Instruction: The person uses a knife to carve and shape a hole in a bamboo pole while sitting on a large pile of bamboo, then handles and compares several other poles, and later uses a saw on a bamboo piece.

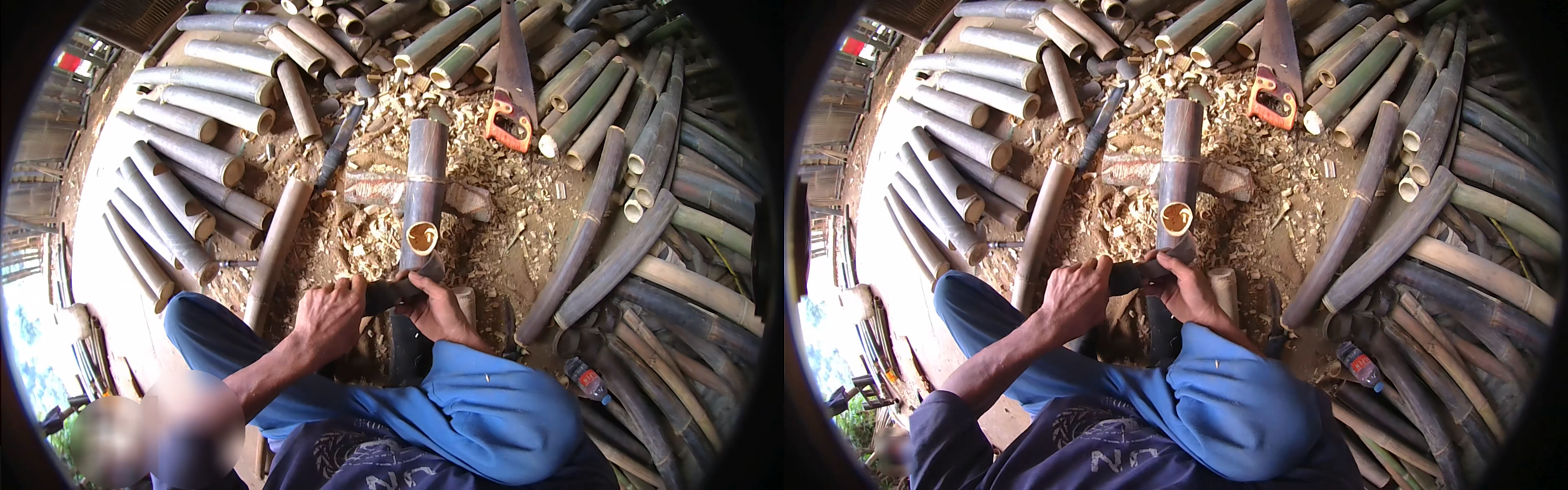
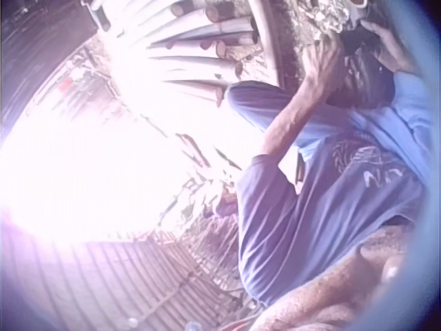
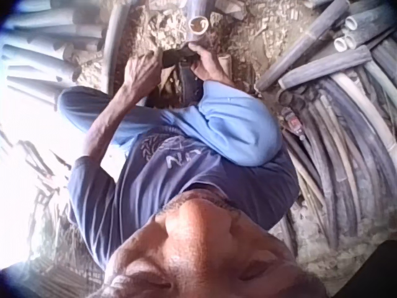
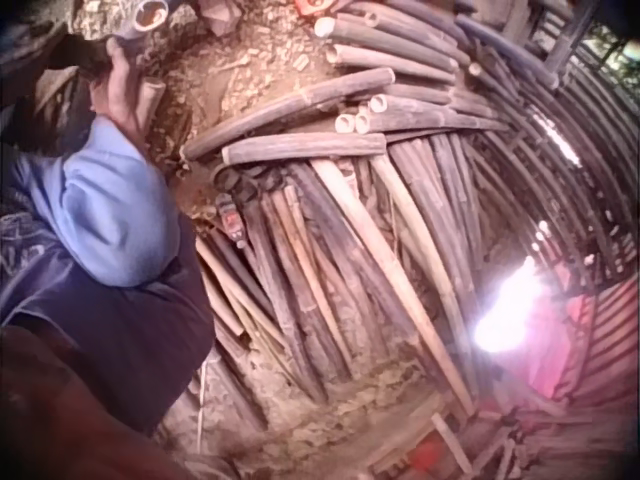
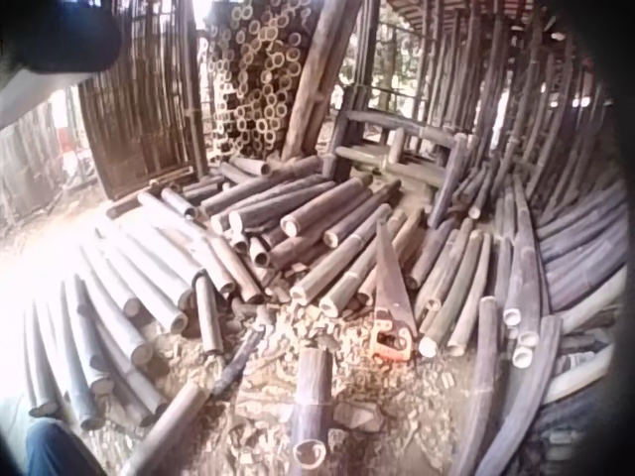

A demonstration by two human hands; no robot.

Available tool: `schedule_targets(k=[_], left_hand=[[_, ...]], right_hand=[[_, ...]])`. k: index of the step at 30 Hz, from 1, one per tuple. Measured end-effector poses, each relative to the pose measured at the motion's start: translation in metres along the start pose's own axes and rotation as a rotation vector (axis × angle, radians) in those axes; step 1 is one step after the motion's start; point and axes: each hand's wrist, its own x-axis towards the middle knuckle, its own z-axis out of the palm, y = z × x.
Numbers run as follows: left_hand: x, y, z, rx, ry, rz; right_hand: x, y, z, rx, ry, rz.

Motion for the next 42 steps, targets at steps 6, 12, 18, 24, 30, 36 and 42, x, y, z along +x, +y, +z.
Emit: schedule_targets(k=[6, 12, 18, 24, 30, 36, 42], left_hand=[[0.044, 0.008, -0.079, 0.145, -0.169, 0.099], [0.059, -0.036, -0.033, -0.347, -0.513, 0.008], [0.023, 0.088, 0.085, -0.81, -0.078, -0.377], [0.023, 0.017, -0.016, -0.02, -0.274, -0.083], [0.045, -0.016, -0.054, -0.139, -0.287, 0.12], [0.025, 0.041, 0.062, -0.753, -0.288, -0.288], [0.023, 0.09, 0.086, -1.001, -0.135, -0.407]], right_hand=[[0.02, 0.006, -0.001, 0.313, -0.068, 0.006], [0.022, -0.013, 0.013, -0.051, 0.2, 0.054], [0.022, -0.06, -0.022, -0.873, 0.278, 0.122], [0.007, -0.01, -0.011, -0.026, 0.058, 0.101], [0.015, -0.002, 0.005, 0.095, 0.017, 0.071], [0.022, -0.046, -0.012, -0.592, 0.268, 0.171], [0.02, -0.033, -0.05, -1.097, 0.461, -0.101]])
